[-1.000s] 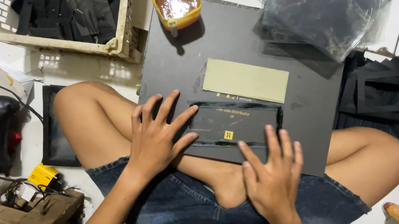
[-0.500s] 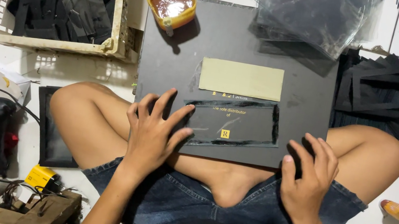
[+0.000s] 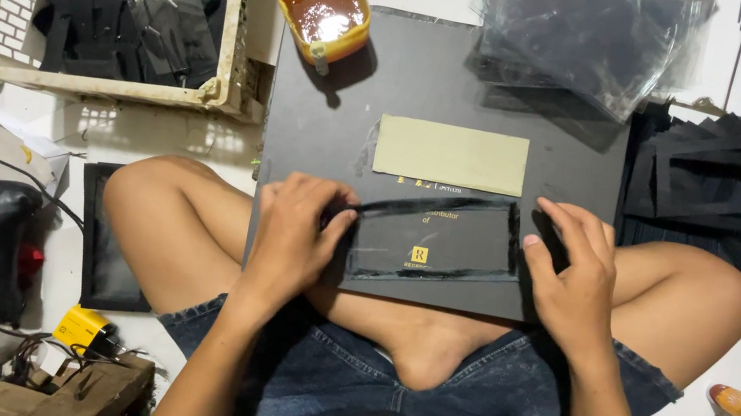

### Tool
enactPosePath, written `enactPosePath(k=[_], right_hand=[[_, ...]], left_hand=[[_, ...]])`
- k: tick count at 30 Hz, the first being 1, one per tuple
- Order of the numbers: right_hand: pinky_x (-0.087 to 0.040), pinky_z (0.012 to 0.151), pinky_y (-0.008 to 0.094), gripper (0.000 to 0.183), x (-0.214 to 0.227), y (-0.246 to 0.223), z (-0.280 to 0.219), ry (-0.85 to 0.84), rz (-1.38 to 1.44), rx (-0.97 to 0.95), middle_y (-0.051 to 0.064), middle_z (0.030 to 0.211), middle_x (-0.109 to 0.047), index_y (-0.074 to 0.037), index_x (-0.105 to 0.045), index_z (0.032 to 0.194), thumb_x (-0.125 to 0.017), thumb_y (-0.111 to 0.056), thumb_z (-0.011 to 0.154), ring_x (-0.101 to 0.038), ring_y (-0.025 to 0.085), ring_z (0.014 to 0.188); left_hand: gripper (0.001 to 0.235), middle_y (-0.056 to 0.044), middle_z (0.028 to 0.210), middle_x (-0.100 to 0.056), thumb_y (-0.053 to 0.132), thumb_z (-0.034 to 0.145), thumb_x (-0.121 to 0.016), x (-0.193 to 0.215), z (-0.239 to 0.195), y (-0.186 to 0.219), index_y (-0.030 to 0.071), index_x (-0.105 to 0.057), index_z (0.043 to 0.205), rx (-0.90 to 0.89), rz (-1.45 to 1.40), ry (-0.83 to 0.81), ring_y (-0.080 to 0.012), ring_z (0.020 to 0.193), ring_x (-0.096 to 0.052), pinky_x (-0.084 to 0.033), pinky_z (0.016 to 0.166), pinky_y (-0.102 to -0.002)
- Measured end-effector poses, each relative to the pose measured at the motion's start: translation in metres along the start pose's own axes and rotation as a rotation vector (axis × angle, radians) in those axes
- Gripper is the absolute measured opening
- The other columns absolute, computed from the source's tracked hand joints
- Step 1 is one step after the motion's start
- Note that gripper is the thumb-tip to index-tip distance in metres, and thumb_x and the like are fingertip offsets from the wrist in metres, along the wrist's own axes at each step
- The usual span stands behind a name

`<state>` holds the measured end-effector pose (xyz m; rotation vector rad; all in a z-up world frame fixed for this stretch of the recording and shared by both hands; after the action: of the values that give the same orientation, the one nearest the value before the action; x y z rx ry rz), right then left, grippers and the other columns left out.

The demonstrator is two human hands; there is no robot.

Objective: The person sits on the floor with a dark board on their lap and applies glue with a stick along the edges of a rectangular frame. They then press a rubber sheet into the frame, smooth it by hand, and continue applying glue around the frame edges.

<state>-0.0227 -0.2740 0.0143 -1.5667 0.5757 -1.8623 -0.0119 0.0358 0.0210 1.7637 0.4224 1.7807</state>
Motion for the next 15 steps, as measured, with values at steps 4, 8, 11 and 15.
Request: enactPosePath(k=[4, 8, 11, 15], right_hand=[[-0.044, 0.1, 0.05, 0.049, 0.003, -0.005, 0.009, -0.038, 0.066, 0.032, 0.017, 0.123, -0.065, -0.004, -0.063, 0.141, -0.071, -0.01, 0.093, -0.059, 0.039, 0.114], [-0.044, 0.099, 0.051, 0.059, 0.003, -0.005, 0.013, -0.09, 0.092, 0.065, 0.017, 0.12, -0.067, -0.003, -0.061, 0.144, -0.075, -0.008, 0.087, -0.06, 0.04, 0.112], [-0.046, 0.096, 0.048, 0.048, 0.01, -0.009, 0.017, -0.078, 0.079, 0.09, 0.013, 0.112, -0.067, -0.007, -0.067, 0.134, -0.076, -0.009, 0.087, -0.06, 0.036, 0.106], [-0.049, 0.089, 0.041, 0.02, 0.02, -0.014, 0.017, -0.044, 0.113, 0.109, 0.007, 0.101, -0.066, -0.014, -0.078, 0.11, -0.077, -0.012, 0.09, -0.061, 0.03, 0.095]], left_hand=[[0.013, 0.003, 0.091, -0.075, 0.015, 0.09, -0.075, 0.015, 0.002, 0.021, 0.022, -0.071, 0.101, -0.026, -0.213, -0.02, -0.023, 0.089, -0.071, -0.049, 0.079, -0.036], [0.013, 0.002, 0.09, -0.075, 0.011, 0.092, -0.073, 0.036, 0.002, 0.054, 0.02, -0.072, 0.101, -0.12, -0.298, 0.032, -0.0219, 0.078, -0.072, -0.052, 0.073, -0.033], [0.013, 0.0, 0.092, -0.074, 0.006, 0.092, -0.071, 0.052, 0.001, 0.073, 0.016, -0.072, 0.1, -0.187, -0.337, 0.081, -0.0245, 0.076, -0.072, -0.053, 0.072, -0.034], [0.014, -0.002, 0.092, -0.073, 0.002, 0.091, -0.072, 0.066, -0.004, 0.088, 0.013, -0.071, 0.099, -0.281, -0.339, 0.136, -0.0269, 0.08, -0.072, -0.054, 0.073, -0.035]])
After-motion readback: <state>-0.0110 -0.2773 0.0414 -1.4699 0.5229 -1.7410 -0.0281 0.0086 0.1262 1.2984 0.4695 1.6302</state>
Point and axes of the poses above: each hand's wrist, its own z-axis towards the middle knuckle, its own x-axis out of the back of the hand, y = z × x, the point moved 6 cm from there along z, towards the middle knuckle
